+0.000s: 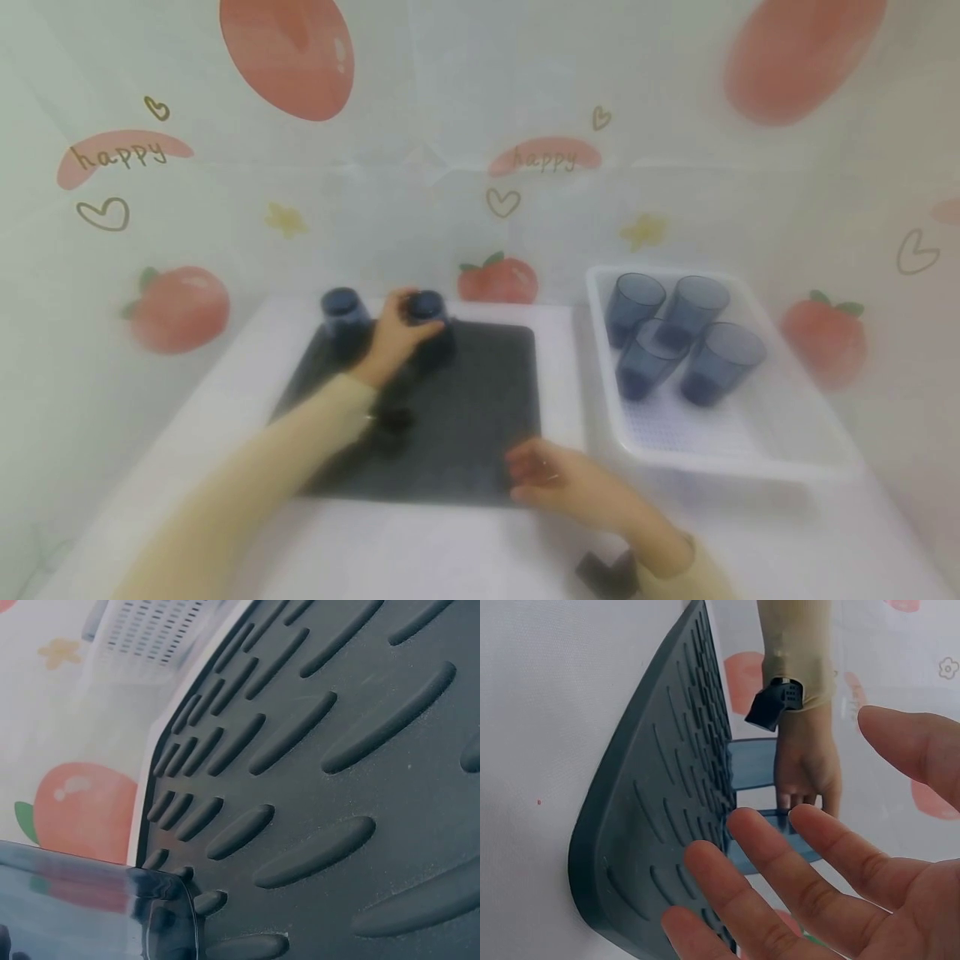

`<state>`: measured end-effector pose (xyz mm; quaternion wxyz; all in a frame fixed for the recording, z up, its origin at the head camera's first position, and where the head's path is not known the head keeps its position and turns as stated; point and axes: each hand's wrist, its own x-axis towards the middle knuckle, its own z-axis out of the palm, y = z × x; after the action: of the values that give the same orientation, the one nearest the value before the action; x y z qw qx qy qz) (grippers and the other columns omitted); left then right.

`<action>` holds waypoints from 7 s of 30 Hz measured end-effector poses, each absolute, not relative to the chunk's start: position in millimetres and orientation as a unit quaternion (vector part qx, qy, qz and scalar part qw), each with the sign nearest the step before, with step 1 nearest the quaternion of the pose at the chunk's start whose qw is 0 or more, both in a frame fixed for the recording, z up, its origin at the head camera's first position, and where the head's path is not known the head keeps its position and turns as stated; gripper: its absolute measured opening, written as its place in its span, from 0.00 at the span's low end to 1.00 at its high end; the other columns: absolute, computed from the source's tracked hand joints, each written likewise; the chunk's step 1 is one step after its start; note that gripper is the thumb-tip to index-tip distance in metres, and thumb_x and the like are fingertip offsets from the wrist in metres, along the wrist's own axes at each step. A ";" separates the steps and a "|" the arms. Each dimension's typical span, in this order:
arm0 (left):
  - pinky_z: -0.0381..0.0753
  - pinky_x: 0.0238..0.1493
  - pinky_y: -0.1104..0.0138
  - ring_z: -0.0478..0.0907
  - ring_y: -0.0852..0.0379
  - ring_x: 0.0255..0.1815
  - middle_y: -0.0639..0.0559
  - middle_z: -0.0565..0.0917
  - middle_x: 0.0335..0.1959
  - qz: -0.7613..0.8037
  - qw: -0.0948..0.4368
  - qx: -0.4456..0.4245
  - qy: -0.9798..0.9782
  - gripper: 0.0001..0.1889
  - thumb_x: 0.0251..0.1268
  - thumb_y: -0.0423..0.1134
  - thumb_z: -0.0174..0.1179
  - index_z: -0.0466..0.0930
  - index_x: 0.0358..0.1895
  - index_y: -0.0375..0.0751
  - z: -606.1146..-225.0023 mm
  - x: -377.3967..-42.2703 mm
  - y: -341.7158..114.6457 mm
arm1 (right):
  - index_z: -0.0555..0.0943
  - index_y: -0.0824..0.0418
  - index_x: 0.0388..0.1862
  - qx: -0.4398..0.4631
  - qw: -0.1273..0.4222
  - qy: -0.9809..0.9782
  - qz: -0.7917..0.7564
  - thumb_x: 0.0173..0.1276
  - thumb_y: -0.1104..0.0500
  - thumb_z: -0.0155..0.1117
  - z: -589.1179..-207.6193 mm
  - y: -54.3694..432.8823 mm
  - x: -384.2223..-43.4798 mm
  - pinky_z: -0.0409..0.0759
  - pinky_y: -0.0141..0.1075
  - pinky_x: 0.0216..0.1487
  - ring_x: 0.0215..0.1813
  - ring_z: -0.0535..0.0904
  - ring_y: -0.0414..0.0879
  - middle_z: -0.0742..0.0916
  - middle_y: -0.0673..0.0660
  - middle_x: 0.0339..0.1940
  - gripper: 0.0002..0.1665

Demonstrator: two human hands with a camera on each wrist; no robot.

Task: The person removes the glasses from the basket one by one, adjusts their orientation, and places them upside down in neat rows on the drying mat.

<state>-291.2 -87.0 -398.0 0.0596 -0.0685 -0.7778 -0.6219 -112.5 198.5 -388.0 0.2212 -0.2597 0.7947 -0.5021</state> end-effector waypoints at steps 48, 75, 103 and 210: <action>0.72 0.63 0.53 0.70 0.45 0.65 0.42 0.72 0.62 -0.614 0.085 -0.065 -0.782 0.18 0.69 0.31 0.56 0.71 0.60 0.37 -365.9 -262.0 -124.5 | 0.72 0.68 0.59 -0.263 0.217 0.793 -0.505 0.71 0.56 0.61 -387.6 200.2 -110.9 0.79 0.30 0.52 0.53 0.81 0.55 0.81 0.66 0.54 0.24; 0.79 0.56 0.59 0.74 0.44 0.62 0.38 0.73 0.63 -0.616 -0.094 -0.190 -0.759 0.19 0.66 0.30 0.58 0.72 0.60 0.37 -401.7 -194.3 -101.9 | 0.72 0.67 0.59 -0.260 0.210 0.798 -0.502 0.70 0.55 0.62 -389.1 199.5 -110.2 0.80 0.31 0.52 0.53 0.81 0.53 0.81 0.65 0.53 0.24; 0.79 0.49 0.72 0.79 0.43 0.52 0.37 0.80 0.52 -0.548 -0.227 -0.263 -0.761 0.15 0.67 0.29 0.57 0.75 0.55 0.32 -405.9 -158.3 -80.7 | 0.72 0.68 0.59 -0.262 0.212 0.797 -0.501 0.70 0.55 0.61 -390.1 198.5 -112.3 0.79 0.30 0.51 0.53 0.81 0.55 0.81 0.66 0.53 0.24; 0.79 0.45 0.72 0.80 0.61 0.46 0.44 0.82 0.48 -0.491 -0.293 -0.292 -0.767 0.14 0.67 0.34 0.59 0.77 0.55 0.38 -410.1 -164.2 -81.6 | 0.82 0.52 0.39 0.016 -0.140 0.662 -0.736 0.67 0.67 0.62 -311.3 408.1 -211.5 0.80 0.20 0.34 0.33 0.83 0.31 0.88 0.41 0.31 0.10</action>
<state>-164.2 -81.6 -410.1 -0.2931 -0.2921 -0.7668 -0.4907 -211.5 408.1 -311.3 -0.1402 0.0160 0.6616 -0.7364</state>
